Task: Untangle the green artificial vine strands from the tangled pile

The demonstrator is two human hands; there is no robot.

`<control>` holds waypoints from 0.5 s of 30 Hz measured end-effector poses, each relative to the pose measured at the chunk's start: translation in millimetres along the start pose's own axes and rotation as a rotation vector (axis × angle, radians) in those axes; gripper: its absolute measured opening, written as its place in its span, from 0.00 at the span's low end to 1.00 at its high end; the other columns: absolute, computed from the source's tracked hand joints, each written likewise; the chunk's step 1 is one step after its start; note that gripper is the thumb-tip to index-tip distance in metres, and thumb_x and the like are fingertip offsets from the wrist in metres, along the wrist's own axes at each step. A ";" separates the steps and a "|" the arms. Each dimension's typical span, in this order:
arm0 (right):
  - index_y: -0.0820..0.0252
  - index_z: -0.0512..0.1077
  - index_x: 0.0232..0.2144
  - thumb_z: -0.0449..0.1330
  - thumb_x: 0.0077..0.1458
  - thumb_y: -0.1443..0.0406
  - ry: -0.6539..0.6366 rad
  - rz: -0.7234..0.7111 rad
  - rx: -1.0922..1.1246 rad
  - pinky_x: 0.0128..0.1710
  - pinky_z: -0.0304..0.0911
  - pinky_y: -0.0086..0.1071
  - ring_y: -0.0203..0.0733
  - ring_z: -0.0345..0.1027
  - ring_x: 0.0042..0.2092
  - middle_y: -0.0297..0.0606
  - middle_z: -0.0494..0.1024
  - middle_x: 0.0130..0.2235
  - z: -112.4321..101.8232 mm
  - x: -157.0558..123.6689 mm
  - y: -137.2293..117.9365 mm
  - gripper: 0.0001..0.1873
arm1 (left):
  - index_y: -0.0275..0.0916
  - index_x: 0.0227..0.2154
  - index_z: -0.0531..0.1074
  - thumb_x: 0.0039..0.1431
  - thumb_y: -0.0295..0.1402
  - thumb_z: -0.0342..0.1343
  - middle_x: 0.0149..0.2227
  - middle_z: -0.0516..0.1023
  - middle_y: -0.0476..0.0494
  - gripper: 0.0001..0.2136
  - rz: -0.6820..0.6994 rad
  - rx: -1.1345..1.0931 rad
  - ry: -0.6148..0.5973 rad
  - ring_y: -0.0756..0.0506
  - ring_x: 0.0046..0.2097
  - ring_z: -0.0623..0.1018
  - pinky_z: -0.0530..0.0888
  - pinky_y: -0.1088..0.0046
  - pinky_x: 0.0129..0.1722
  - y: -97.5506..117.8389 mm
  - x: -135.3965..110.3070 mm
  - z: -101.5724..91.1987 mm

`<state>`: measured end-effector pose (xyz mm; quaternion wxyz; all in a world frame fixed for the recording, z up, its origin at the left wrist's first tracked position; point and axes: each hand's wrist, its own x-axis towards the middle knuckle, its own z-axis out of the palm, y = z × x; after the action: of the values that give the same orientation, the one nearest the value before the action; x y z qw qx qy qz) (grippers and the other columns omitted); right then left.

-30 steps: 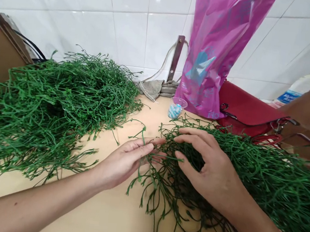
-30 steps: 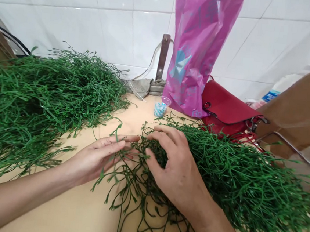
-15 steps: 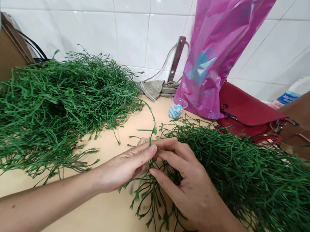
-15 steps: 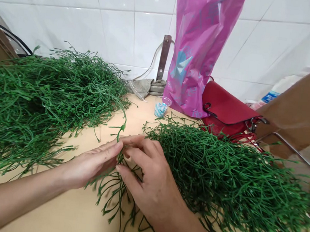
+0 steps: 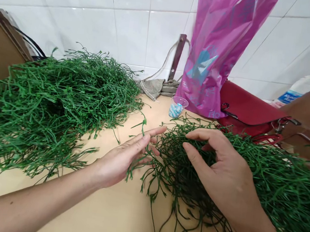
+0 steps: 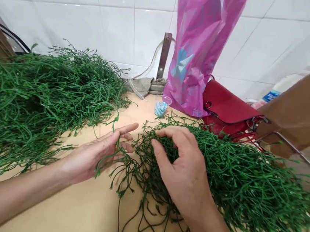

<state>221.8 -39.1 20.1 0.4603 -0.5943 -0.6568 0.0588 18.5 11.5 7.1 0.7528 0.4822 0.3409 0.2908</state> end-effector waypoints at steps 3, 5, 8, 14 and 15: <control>0.54 0.75 0.36 0.60 0.61 0.63 -0.139 -0.040 0.064 0.46 0.65 0.39 0.46 0.70 0.45 0.38 0.78 0.40 9.0 -6.7 -13.1 0.04 | 0.59 0.59 0.69 0.65 0.52 0.51 0.58 0.72 0.49 0.21 0.031 0.016 -0.053 0.43 0.61 0.66 0.65 0.68 0.58 -4.4 -1.4 2.8; 0.55 0.76 0.36 0.61 0.60 0.63 -0.234 -0.014 0.126 0.43 0.66 0.38 0.45 0.70 0.42 0.37 0.78 0.36 17.1 -12.5 -21.3 0.04 | 0.57 0.60 0.69 0.66 0.49 0.51 0.64 0.67 0.50 0.21 0.056 0.017 -0.105 0.42 0.64 0.64 0.62 0.66 0.62 -6.9 -2.9 5.1; 0.55 0.77 0.35 0.60 0.59 0.65 -0.313 0.107 0.234 0.40 0.67 0.35 0.42 0.71 0.38 0.35 0.79 0.34 23.6 -16.5 -25.6 0.04 | 0.58 0.61 0.67 0.67 0.48 0.49 0.67 0.64 0.50 0.21 0.067 0.028 -0.155 0.43 0.66 0.62 0.59 0.65 0.64 -8.0 -4.7 6.5; 0.56 0.76 0.33 0.60 0.59 0.60 -0.381 0.395 0.504 0.35 0.67 0.30 0.38 0.71 0.34 0.32 0.79 0.31 12.8 -6.7 -16.2 0.07 | 0.43 0.52 0.73 0.63 0.45 0.58 0.52 0.75 0.41 0.18 0.076 -0.014 -0.121 0.44 0.53 0.73 0.69 0.66 0.54 -7.9 -0.4 3.5; 0.56 0.76 0.32 0.61 0.58 0.60 -0.387 0.421 0.557 0.35 0.67 0.29 0.38 0.71 0.34 0.32 0.78 0.31 11.5 -5.3 -14.7 0.08 | 0.41 0.48 0.73 0.61 0.42 0.61 0.48 0.76 0.42 0.16 0.107 0.030 -0.114 0.45 0.50 0.74 0.69 0.68 0.52 -8.2 0.8 3.6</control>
<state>202.7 -42.3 19.9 0.4494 -0.5464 -0.5543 0.4385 22.7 7.2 0.5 0.7471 0.5269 0.2755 0.2973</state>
